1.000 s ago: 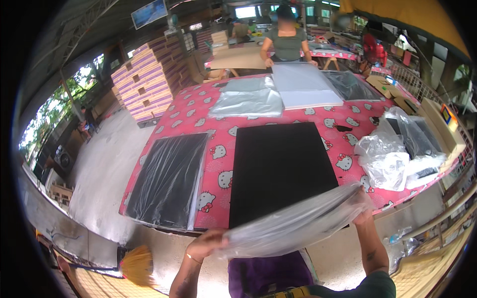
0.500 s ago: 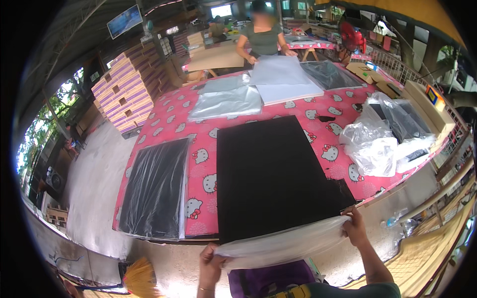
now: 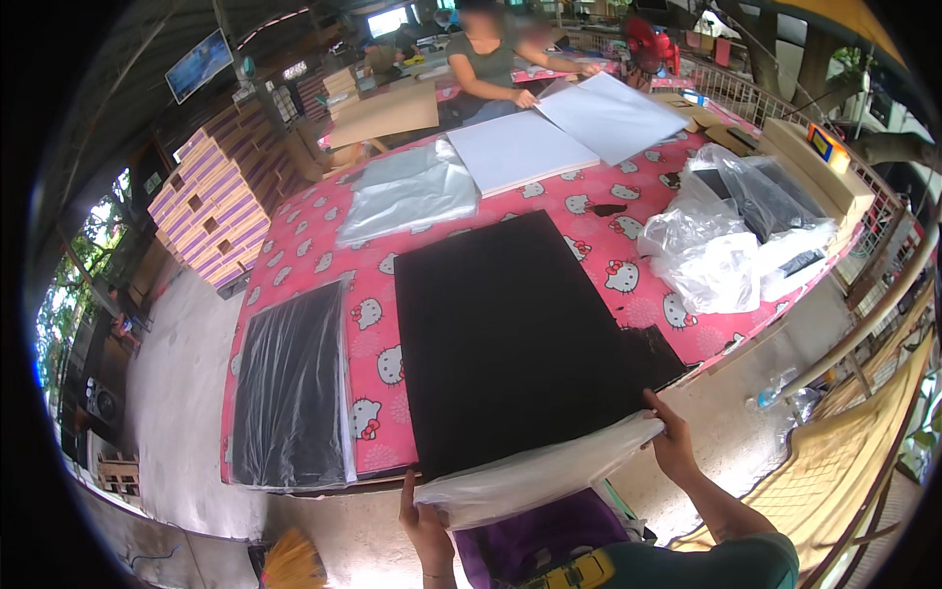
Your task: The person places black and white illustration boards into plastic bags and stacks them on a table.
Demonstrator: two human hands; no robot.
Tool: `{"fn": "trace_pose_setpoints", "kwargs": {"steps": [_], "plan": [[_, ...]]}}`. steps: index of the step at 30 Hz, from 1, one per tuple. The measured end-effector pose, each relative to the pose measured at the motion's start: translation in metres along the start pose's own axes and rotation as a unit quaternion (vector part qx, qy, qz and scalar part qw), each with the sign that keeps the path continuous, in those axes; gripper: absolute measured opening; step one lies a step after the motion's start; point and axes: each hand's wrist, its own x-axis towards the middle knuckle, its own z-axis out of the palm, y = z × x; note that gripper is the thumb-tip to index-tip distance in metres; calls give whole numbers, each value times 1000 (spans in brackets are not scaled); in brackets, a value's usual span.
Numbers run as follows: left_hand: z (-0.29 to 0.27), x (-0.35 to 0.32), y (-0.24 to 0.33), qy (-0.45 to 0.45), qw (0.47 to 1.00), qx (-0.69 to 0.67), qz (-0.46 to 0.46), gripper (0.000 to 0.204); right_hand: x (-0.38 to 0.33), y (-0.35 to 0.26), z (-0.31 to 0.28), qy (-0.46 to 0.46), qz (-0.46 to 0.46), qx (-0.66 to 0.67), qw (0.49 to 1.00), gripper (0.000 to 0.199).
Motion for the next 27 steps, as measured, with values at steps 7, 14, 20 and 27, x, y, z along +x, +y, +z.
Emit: {"fn": "trace_pose_setpoints", "kwargs": {"steps": [7,14,20,27], "plan": [[4,-7,-4,-4,990,133,44,54,-3,-11,3,43,-18,-21,999,58],[-14,6,-15,16,982,33,185,34,12,-10,-14,93,-95,36,990,19],[-1,6,63,-20,985,-168,26,39,34,-44,-49,-129,-12,186,974,34],[-31,47,153,-147,945,-228,183,40,82,-137,-77,-141,-135,289,937,77]]}}
